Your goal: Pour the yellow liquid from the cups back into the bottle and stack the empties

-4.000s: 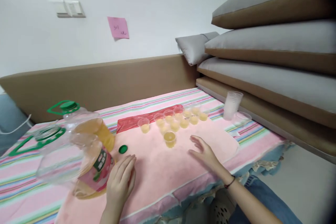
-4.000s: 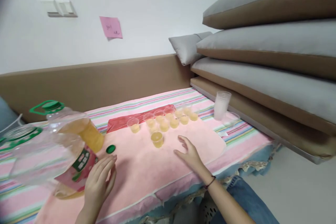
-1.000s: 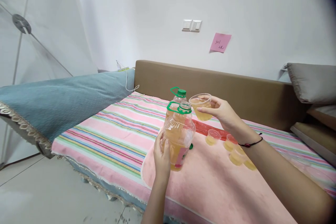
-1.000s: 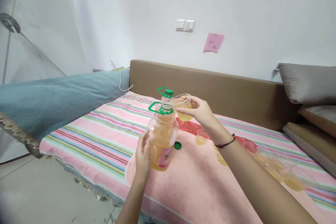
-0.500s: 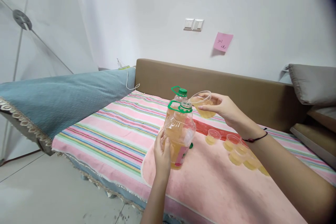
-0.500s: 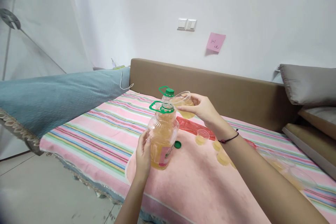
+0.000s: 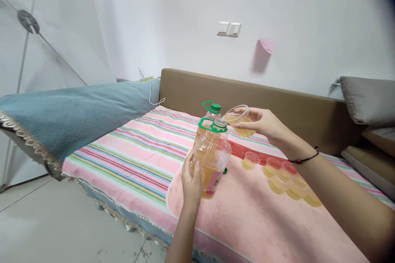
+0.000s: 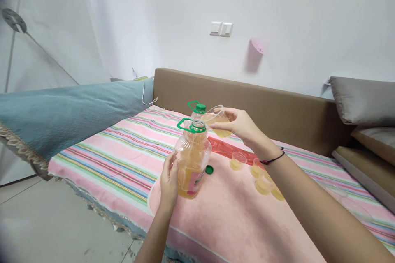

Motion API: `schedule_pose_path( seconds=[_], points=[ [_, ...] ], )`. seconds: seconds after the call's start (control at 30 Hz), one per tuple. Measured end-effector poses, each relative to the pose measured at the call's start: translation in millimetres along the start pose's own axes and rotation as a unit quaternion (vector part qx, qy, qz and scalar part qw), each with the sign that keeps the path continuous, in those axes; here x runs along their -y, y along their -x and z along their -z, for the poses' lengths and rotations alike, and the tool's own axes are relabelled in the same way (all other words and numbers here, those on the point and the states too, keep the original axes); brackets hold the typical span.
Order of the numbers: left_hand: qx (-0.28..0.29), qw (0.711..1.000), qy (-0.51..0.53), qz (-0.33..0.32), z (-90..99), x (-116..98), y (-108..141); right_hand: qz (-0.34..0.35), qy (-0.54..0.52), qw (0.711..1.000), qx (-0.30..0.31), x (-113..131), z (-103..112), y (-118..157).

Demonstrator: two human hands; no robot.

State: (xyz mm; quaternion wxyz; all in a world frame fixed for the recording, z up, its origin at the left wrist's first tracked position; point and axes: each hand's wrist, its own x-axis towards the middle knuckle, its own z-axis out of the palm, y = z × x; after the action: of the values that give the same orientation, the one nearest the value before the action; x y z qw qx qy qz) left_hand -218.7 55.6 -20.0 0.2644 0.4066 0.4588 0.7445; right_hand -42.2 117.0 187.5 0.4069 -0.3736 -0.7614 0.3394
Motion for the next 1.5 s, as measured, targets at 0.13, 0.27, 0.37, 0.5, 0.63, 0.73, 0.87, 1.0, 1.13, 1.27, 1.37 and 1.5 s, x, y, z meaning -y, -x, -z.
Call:
schedule_pose_path(
  seconds=[0.13,0.27,0.37,0.5,0.63,0.73,0.87,1.0,1.13,1.27,1.37,1.5],
  points=[
    [0.001,1.0,0.002,-0.005,0.3,-2,0,-0.007,0.014,1.0,-0.007,-5,3,-4],
    [0.005,1.0,0.005,-0.01,0.5,-5,0,-0.005,0.016,1.0,0.0,-5,5,-6],
    [0.001,1.0,0.008,-0.008,0.7,-5,0,-0.006,0.011,1.0,0.009,0,5,-6],
    [-0.001,1.0,0.004,-0.005,1.1,-7,0,-0.022,0.024,0.999,0.005,7,4,-5],
    [0.001,1.0,-0.007,-0.001,1.7,-9,0,-0.029,0.03,0.999,0.024,9,6,-7],
    [-0.013,1.0,-0.018,0.009,2.1,-9,0,-0.035,0.037,0.998,0.029,10,8,-9],
    [-0.036,0.999,-0.023,0.009,3.0,-7,-1,-0.041,0.036,0.998,0.032,11,9,-11],
    [-0.042,0.999,-0.014,0.007,4.0,-6,-2,-0.046,0.043,0.997,0.034,17,8,-11],
    [-0.042,0.999,-0.005,0.019,4.6,-7,-2,-0.055,0.059,0.996,0.036,26,6,-9],
    [-0.043,0.999,-0.024,0.016,5.2,-8,-2,-0.067,0.069,0.995,0.04,33,4,-8],
    [-0.048,0.998,-0.041,0.013,5.5,-9,-2,-0.076,0.08,0.993,0.045,35,4,-8],
    [-0.048,0.998,-0.035,0.011,5.5,-9,-1,-0.073,0.1,0.99,0.065,34,8,-13]
  ],
)
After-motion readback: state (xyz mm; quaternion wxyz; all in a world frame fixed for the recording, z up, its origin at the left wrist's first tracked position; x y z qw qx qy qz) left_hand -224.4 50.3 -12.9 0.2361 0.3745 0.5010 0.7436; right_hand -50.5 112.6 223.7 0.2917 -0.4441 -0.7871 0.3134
